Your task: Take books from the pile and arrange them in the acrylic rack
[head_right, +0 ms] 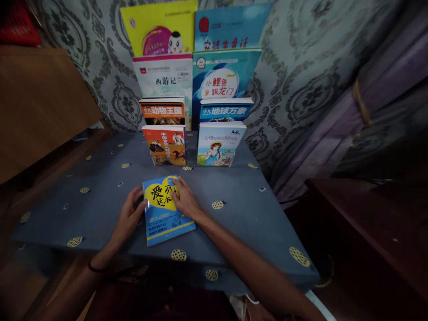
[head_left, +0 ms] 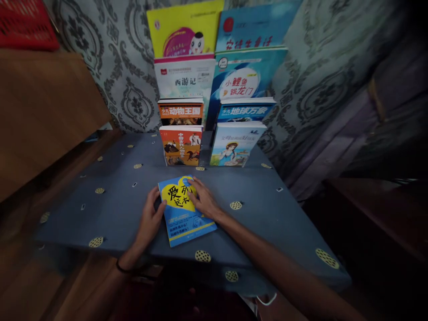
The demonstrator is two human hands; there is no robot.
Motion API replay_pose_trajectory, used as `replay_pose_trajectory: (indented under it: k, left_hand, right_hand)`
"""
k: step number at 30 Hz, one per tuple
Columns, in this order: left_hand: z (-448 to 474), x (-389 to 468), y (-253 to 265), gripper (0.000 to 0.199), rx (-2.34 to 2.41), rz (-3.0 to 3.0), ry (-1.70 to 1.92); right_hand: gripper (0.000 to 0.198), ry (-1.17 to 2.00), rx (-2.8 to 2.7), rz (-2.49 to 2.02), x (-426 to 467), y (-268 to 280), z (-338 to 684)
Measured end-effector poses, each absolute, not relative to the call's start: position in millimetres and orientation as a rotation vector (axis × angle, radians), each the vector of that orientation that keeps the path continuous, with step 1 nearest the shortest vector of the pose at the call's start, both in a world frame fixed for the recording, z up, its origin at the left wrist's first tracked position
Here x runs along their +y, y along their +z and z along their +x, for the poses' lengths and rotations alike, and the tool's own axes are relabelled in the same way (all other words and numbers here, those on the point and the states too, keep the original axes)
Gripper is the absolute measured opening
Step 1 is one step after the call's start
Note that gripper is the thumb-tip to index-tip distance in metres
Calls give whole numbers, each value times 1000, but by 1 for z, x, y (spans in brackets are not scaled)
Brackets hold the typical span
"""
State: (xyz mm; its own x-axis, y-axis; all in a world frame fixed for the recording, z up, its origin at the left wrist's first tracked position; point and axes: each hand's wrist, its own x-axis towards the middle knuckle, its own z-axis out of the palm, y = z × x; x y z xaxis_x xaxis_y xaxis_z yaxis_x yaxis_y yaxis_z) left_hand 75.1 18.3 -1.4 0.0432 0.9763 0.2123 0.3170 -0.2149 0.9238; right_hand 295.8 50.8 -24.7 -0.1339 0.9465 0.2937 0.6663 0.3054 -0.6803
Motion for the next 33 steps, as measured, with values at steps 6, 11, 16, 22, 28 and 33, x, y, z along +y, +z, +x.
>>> replay_pose_trajectory:
  k: [6,11,16,22,28,33]
  left_hand:
    - [106,42,26,21,1183,652,1236]
    - [124,47,60,17,1083,638,1225]
    - [138,44,92,51,1062,1023,1403]
    - [145,47,97,56,1206,1244,1498]
    - [135,52,73,56,1078,1151,1306]
    - [131,34,51,52,1049,1135,1154]
  right_hand:
    - [57,714,-1497,-1151,58,-26,294]
    - [55,1046,-1086,-888,52,14,295]
    - [44,1176,-902,-706,37,72,304]
    - [56,937,-1000,-711,27,92,311]
    - [44,857,-1138,-755,15,91,312]
    - [35,936,-1196,-695,1,85,307]
